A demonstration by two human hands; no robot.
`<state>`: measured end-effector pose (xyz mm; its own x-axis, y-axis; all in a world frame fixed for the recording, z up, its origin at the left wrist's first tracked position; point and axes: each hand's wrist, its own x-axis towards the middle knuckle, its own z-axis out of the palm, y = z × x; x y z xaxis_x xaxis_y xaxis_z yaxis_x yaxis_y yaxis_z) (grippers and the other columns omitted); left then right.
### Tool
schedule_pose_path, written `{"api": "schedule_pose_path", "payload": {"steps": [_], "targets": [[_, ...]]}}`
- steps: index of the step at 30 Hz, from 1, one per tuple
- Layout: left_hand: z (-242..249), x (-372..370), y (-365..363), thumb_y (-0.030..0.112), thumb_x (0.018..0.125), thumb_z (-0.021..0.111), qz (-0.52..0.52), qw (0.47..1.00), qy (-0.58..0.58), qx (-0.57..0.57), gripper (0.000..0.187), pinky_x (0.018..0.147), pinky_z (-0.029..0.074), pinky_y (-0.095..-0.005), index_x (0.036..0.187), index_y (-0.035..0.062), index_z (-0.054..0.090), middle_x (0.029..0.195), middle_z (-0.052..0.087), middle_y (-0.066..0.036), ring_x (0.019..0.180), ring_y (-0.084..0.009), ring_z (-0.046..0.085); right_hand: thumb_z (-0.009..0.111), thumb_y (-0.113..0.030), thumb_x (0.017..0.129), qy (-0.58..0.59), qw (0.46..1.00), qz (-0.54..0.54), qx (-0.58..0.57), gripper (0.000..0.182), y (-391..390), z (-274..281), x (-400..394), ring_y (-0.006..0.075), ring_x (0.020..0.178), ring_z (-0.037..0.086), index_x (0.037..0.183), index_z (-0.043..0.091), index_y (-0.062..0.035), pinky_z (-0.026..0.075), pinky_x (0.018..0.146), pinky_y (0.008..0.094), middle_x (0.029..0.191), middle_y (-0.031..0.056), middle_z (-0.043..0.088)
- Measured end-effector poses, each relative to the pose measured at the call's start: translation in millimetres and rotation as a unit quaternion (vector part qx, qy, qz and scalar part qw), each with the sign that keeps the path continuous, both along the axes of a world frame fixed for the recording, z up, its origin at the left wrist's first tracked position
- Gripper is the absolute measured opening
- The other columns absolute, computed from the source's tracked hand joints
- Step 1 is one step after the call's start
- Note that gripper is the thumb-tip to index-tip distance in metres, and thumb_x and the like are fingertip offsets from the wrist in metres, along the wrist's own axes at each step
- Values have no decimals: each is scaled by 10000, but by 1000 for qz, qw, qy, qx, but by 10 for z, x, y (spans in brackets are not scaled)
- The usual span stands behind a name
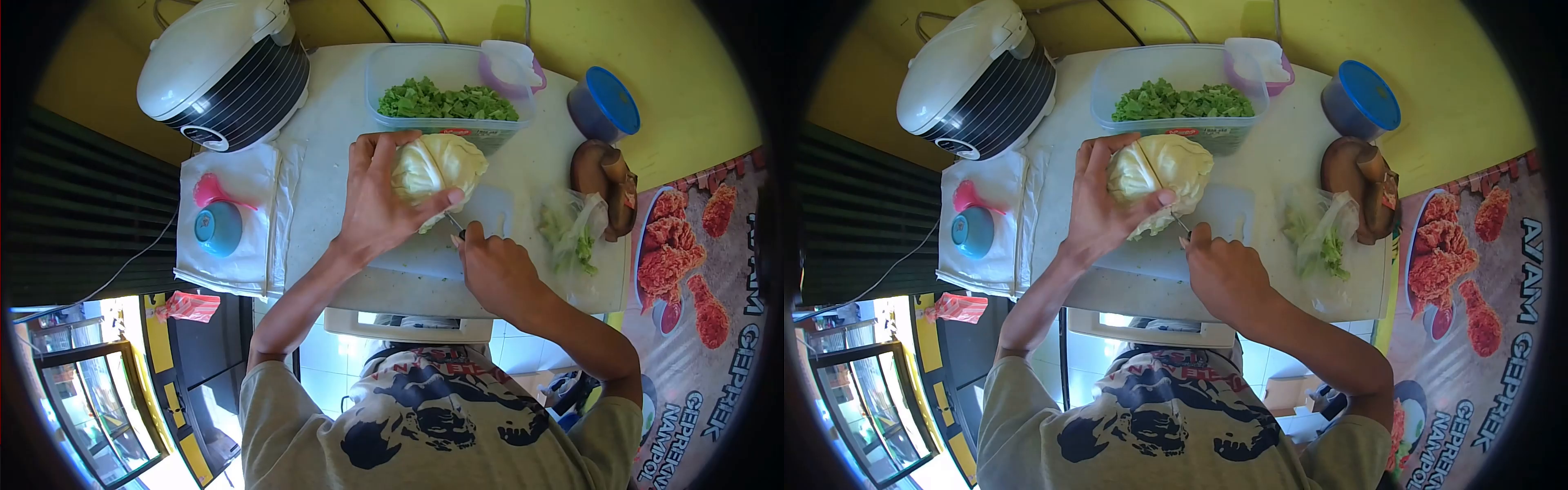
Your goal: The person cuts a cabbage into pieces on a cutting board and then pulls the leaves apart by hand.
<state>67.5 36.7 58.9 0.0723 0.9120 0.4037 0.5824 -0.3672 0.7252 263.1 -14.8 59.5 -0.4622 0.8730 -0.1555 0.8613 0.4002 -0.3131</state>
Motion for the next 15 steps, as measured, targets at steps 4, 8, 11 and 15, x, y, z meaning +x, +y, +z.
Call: {"api": "schedule_pose_path", "payload": {"steps": [4, 8, 11, 15], "targets": [[-80, 53, 38, 310, 662, 909, 34, 998, 45, 41, 726, 950, 459, -476, 1239, 15, 580, 1152, 552, -209, 1083, -377, 497, 479, -229, 1051, -19, 1000, -1, 8, 284, -9, 69, -50, 317, 516, 681, 891, 526, 2, 544, 464, 410, 560, 138, 629], [-133, 30, 64, 287, 652, 901, 30, 998, 12, 47, 707, 938, 459, -476, 1222, 12, 586, 1118, 569, -206, 1076, -371, 496, 503, -225, 1038, -44, 997, 16, 56, 270, -68, 51, -64, 293, 503, 682, 877, 526, -9, 543, 456, 397, 552, 118, 628], [-133, 38, 49, 293, 653, 900, 21, 997, 29, 71, 703, 924, 461, -471, 1216, 8, 589, 1116, 572, -208, 1060, -365, 505, 511, -225, 1035, -50, 996, 3, 77, 263, -86, -38, -125, 286, 500, 682, 878, 518, -13, 544, 452, 393, 550, 117, 630], [-146, 13, 119, 301, 661, 895, 37, 998, 16, 51, 707, 909, 465, -461, 1224, 5, 586, 1119, 571, -212, 1039, -360, 515, 499, -222, 1041, -24, 996, -21, 83, 264, -64, -419, -123, 294, 508, 684, 877, 506, -16, 548, 456, 395, 549, 120, 629]]}}
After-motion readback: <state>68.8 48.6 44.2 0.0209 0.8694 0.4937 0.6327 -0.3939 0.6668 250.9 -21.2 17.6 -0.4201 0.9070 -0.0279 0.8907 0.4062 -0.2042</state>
